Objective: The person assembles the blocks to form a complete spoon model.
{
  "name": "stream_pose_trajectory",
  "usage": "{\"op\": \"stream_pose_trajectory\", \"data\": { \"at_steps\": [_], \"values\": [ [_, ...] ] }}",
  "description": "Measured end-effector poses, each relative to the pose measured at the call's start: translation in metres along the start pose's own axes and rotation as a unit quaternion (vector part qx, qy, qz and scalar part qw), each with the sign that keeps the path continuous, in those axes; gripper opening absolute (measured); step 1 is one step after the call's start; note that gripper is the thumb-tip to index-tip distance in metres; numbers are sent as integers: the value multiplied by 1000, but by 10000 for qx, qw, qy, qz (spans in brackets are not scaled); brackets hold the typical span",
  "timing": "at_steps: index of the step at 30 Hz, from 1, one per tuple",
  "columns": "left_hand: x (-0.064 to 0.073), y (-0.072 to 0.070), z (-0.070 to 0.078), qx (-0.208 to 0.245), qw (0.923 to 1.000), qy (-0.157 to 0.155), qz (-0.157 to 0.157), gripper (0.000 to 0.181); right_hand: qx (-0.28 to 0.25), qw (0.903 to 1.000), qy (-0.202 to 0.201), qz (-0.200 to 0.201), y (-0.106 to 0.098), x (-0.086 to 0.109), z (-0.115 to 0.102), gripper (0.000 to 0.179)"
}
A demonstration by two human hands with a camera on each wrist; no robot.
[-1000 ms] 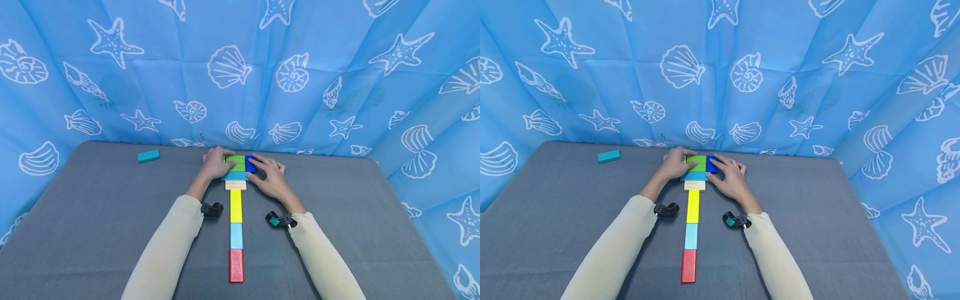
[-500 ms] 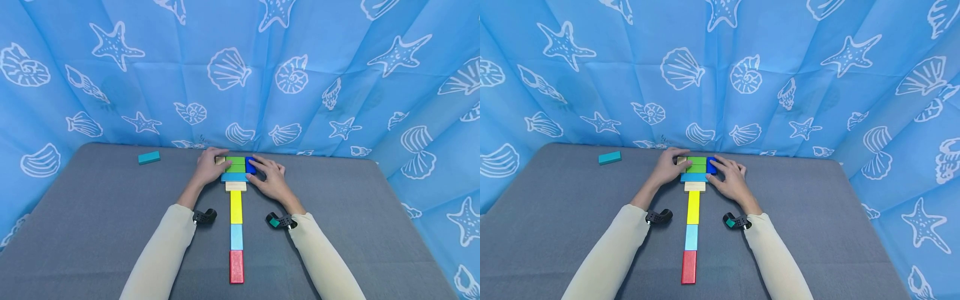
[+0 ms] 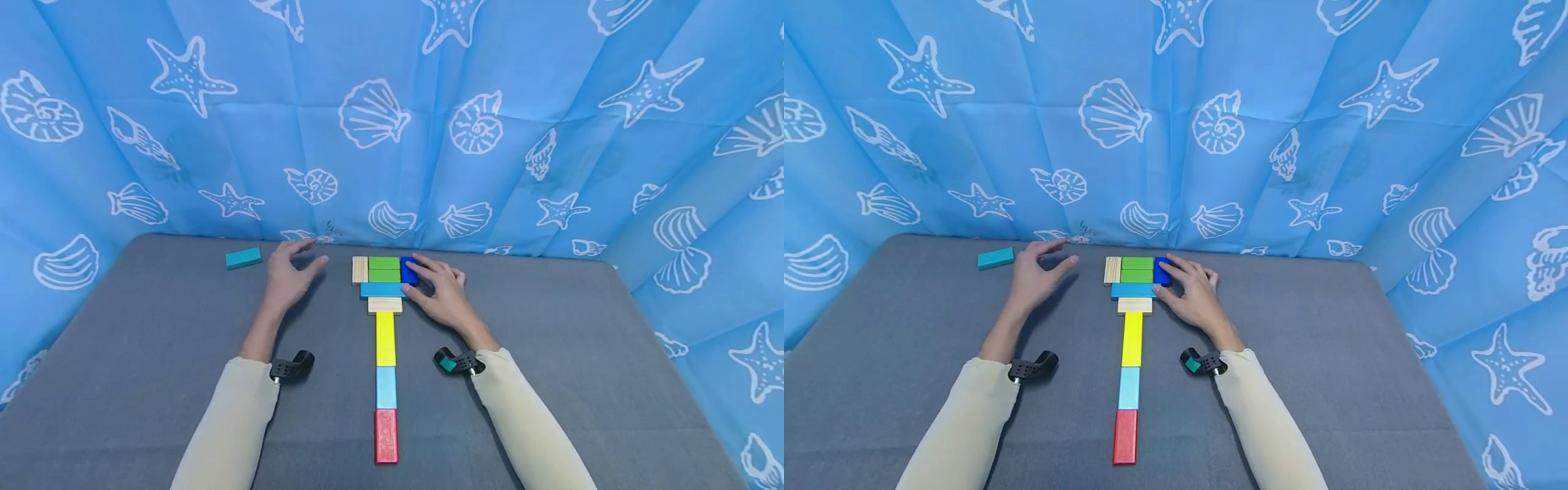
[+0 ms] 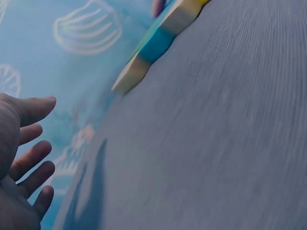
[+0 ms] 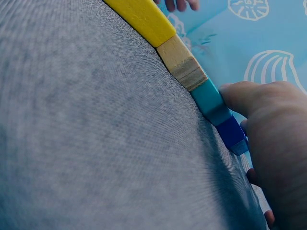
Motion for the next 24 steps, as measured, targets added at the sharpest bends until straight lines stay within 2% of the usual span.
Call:
{"op": "stream_pose_trajectory", "data": {
  "at_steps": [7, 13, 19, 24],
  "values": [
    [8, -38, -20, -170, 9981, -156, 566, 51, -30, 10000, -11, -33, 0, 0, -2, 56],
    [13, -64, -34, -271, 9936, -449, 999, 54, -3, 10000, 20, -58, 1, -1, -1, 57],
    [17, -83, -48, -367, 9883, -667, 1320, 58, -32, 10000, 59, -58, 1, -1, 0, 57],
    [21, -89, -57, -595, 9849, -923, 1338, 62, -21, 10000, 58, -48, 0, 0, 0, 57]
  ]
}}
Point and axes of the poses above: each hand's wrist, its own x-axis away from the middle knuckle, its own y-axis out of the palm, z = x × y, the point moved 5 cm from there along -x, towards the middle knuckle, and after that the axes turned 5 degrees about -z, right-handed, at the moved point
